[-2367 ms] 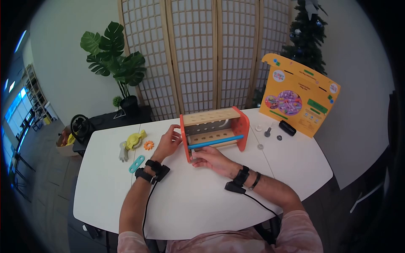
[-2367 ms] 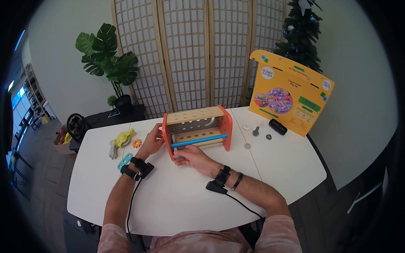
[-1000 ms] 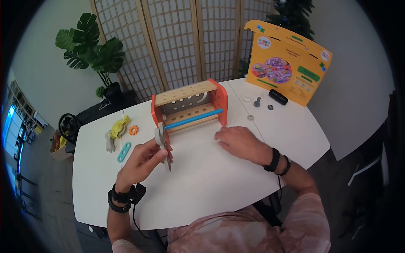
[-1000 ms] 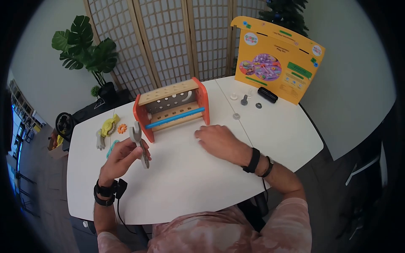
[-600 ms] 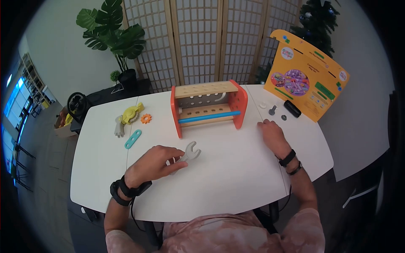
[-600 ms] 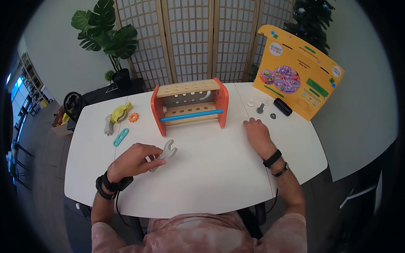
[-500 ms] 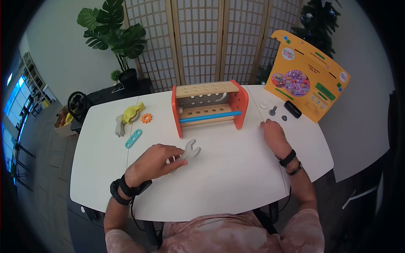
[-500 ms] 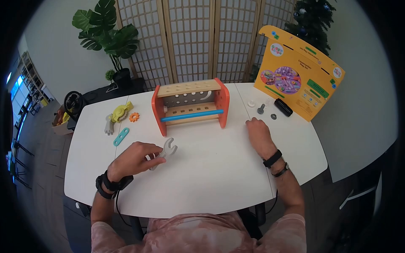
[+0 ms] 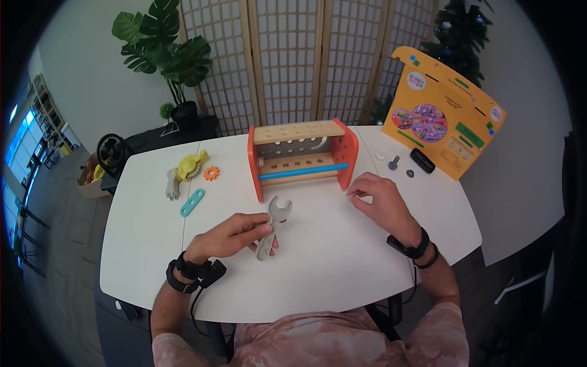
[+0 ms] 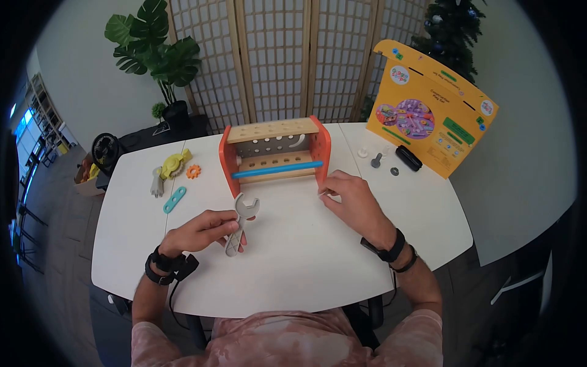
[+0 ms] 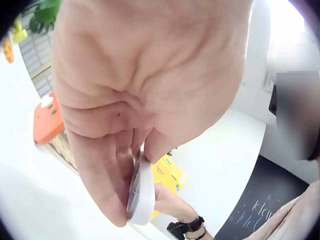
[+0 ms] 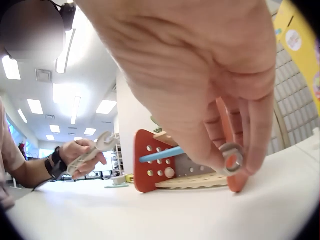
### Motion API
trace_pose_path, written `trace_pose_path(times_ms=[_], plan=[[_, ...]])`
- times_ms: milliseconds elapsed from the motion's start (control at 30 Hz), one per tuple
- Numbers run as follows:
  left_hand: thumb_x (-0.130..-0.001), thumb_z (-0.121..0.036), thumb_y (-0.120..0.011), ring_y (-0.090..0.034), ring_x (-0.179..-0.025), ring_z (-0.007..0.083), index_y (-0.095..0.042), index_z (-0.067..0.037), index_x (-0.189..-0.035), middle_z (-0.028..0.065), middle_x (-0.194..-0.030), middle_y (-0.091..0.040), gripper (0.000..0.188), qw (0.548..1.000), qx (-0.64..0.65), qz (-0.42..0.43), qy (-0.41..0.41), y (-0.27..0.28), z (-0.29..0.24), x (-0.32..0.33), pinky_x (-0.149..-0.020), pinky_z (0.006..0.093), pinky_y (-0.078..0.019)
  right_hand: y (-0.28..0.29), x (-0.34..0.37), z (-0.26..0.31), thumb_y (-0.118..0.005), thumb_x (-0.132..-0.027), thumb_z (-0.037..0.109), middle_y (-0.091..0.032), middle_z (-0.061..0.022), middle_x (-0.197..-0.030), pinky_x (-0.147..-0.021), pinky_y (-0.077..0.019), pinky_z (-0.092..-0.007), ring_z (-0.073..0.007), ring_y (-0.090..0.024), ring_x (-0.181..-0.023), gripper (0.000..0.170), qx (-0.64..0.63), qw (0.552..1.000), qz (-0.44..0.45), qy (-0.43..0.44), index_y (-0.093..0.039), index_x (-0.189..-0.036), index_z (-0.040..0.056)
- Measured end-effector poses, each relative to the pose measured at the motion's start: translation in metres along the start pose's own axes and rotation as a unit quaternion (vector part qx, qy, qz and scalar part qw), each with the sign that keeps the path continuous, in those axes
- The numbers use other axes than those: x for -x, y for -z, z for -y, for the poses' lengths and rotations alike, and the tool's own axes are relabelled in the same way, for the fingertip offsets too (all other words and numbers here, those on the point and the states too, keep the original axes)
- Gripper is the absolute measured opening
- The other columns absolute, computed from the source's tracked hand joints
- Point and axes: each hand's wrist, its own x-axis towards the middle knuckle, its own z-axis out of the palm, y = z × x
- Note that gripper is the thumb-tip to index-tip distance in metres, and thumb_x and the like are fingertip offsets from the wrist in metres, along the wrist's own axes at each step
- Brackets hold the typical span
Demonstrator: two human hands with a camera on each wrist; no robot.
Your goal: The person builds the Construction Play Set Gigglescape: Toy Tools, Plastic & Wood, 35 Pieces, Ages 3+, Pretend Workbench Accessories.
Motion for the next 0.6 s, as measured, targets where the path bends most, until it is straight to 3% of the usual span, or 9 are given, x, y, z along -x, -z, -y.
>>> trace_pose_path(times_ms=[33,67,100,200,267,433,600], plan=[[-0.121,-0.031,-0.047,-0.069,-0.086,0.0115,-0.067,-0.005,-0.130,0.0014,-0.101,-0.072,0.033,0.999,0.031,0.020,0.021,0.000,0.000,-0.001,-0.079,0.0292,-0.0583,-0.001,-0.002,0.010,-0.080,-0.091,0.002,-0.076,-0.0106,-0.102,-0.086,-0.0635,-0.0351,-0.0277,-0.078,-0.091,0.012,0.000,1.000,-0.002,0.000,-0.078,-0.103,0.0028],[-0.121,-0.029,-0.047,-0.076,-0.095,0.0121,-0.064,-0.006,-0.139,0.0013,-0.114,-0.077,0.034,0.996,0.062,0.040,0.042,0.001,-0.001,-0.001,-0.081,0.0287,-0.0600,-0.002,-0.003,0.020,-0.081,-0.091,0.003,-0.077,-0.0099,-0.104,-0.086,-0.0638,-0.0349,-0.0271,-0.078,-0.093,0.013,-0.009,0.998,-0.033,0.055,-0.079,-0.103,0.0037],[-0.121,-0.029,-0.047,-0.076,-0.095,0.0121,-0.064,-0.006,-0.139,0.0013,-0.114,-0.077,0.034,0.996,0.062,0.041,0.042,0.000,-0.003,-0.001,-0.081,0.0287,-0.0600,-0.004,-0.004,0.030,-0.082,-0.090,0.003,-0.078,-0.0093,-0.107,-0.086,-0.0640,-0.0346,-0.0264,-0.079,-0.095,0.014,-0.018,0.992,-0.063,0.110,-0.080,-0.104,0.0046],[-0.121,-0.028,-0.045,-0.076,-0.100,0.0120,-0.063,-0.006,-0.141,0.0028,-0.114,-0.078,0.034,0.989,0.126,0.059,0.050,-0.006,-0.019,0.000,-0.083,0.0277,-0.0600,-0.016,-0.005,0.059,-0.085,-0.089,0.005,-0.079,-0.0088,-0.110,-0.086,-0.0648,-0.0347,-0.0263,-0.079,-0.098,0.017,-0.051,0.983,-0.086,0.151,-0.081,-0.106,0.0046],[-0.122,-0.033,-0.047,-0.069,-0.097,0.0054,-0.065,-0.008,-0.133,0.0012,-0.117,-0.077,0.033,0.983,0.162,0.077,0.048,-0.008,-0.028,0.001,-0.084,0.0265,-0.0589,-0.024,-0.005,0.069,-0.085,-0.089,0.006,-0.078,-0.0091,-0.115,-0.082,-0.0653,-0.0340,-0.0259,-0.079,-0.097,0.019,-0.071,0.974,-0.087,0.198,-0.081,-0.108,0.0039],[-0.121,-0.032,-0.047,-0.069,-0.096,0.0046,-0.064,-0.008,-0.133,0.0007,-0.117,-0.077,0.032,0.984,0.149,0.096,0.026,-0.006,-0.024,0.002,-0.083,0.0258,-0.0589,-0.042,-0.009,0.075,-0.082,-0.092,0.006,-0.075,-0.0100,-0.128,-0.079,-0.0652,-0.0336,-0.0230,-0.078,-0.099,0.018,-0.045,0.968,-0.061,0.241,-0.081,-0.110,0.0044],[-0.121,-0.031,-0.048,-0.069,-0.095,0.0047,-0.064,-0.007,-0.133,0.0009,-0.117,-0.077,0.032,0.985,0.146,0.087,0.010,-0.009,-0.021,0.003,-0.082,0.0258,-0.0592,-0.045,-0.009,0.072,-0.081,-0.094,0.009,-0.075,-0.0121,-0.131,-0.087,-0.0653,-0.0359,-0.0276,-0.078,-0.107,0.022,-0.037,0.965,-0.048,0.255,-0.080,-0.115,0.0034]])
